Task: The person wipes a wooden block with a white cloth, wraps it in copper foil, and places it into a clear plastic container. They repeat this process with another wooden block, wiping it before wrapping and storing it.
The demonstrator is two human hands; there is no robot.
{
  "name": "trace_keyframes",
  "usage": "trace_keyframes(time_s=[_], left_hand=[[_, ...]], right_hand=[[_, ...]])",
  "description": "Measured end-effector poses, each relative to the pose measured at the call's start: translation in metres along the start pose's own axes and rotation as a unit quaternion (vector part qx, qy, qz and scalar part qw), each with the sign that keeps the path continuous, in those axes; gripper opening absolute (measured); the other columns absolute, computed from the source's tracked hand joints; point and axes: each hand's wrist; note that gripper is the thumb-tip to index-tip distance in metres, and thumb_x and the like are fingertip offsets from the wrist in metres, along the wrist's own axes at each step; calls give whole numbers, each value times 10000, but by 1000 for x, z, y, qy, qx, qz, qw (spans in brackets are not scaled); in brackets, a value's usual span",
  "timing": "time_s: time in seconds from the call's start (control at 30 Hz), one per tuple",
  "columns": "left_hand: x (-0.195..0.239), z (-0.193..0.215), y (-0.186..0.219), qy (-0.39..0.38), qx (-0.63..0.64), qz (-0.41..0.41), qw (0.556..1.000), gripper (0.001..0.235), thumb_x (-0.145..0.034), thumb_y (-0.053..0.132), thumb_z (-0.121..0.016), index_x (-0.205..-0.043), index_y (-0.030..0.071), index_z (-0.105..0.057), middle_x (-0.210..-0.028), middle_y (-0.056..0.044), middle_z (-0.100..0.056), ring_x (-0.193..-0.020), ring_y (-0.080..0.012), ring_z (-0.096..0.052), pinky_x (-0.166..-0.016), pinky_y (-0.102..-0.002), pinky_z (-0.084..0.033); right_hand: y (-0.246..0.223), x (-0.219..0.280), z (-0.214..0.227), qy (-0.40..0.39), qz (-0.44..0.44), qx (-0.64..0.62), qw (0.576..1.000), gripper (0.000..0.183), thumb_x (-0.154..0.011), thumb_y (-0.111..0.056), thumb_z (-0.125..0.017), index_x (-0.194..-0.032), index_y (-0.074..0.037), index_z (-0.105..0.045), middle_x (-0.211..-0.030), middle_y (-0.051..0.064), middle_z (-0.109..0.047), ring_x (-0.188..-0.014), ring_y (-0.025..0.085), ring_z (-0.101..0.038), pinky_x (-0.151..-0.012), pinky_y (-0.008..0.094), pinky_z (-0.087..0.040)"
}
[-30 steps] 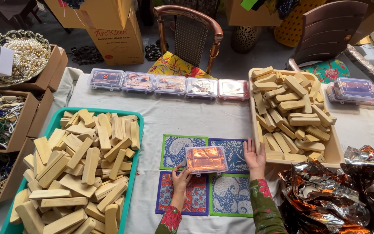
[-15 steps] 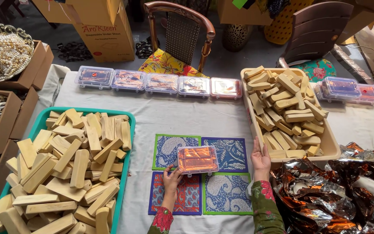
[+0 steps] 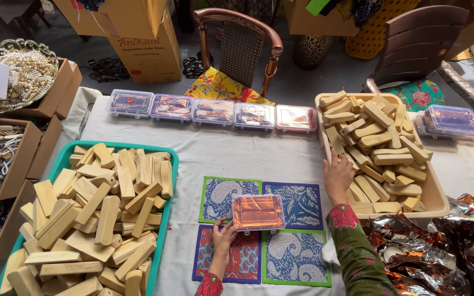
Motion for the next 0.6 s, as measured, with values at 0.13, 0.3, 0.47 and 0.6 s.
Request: trace_keyframes(time_s=[0.13,0.3,0.47,0.6], left_hand=[[5,-2,4,6,-3,5,1000,704,-774,88,-796,-1356,129,-401,-1316,-157,-665,-1161,-223,-670,-1013,-372,-550],[5,-5,7,32,-27,34,999,744,-750,129,-819,-1368,137,-405,-1311,-160,-675,-1168,-230,-682,-1027,-373,-555],[5,-4,7,38,-37,46,998,747,-747,142,-819,-1371,145,-407,-1301,-159,-687,-1153,-226,-687,-1021,-373,-551],[6,-2,7,35,-31,45,998,751,-743,127,-818,-1369,141,-404,-1283,-146,-693,-1139,-215,-687,-998,-366,-555]], right_hand=[[14,-3,-26,-113,42,47,992,474,-998,-324,-602,-1463,-245,-555,-1025,138,-643,-841,332,-703,-649,467,-590],[30,-2,-51,-104,118,132,979,623,-988,-91,-536,-1574,-298,-491,-920,92,-635,-646,257,-710,-525,380,-582],[20,-7,-44,-100,103,160,977,620,-996,-105,-531,-1575,-318,-477,-869,67,-619,-610,224,-702,-476,349,-570],[26,-10,-59,-88,85,154,981,578,-1034,-132,-525,-1575,-329,-478,-834,57,-604,-577,197,-666,-454,331,-549]])
Point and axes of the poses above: each hand's wrist, its own x-axis away from the middle knuckle, its own z-axis out of the back of the hand, y = z × x
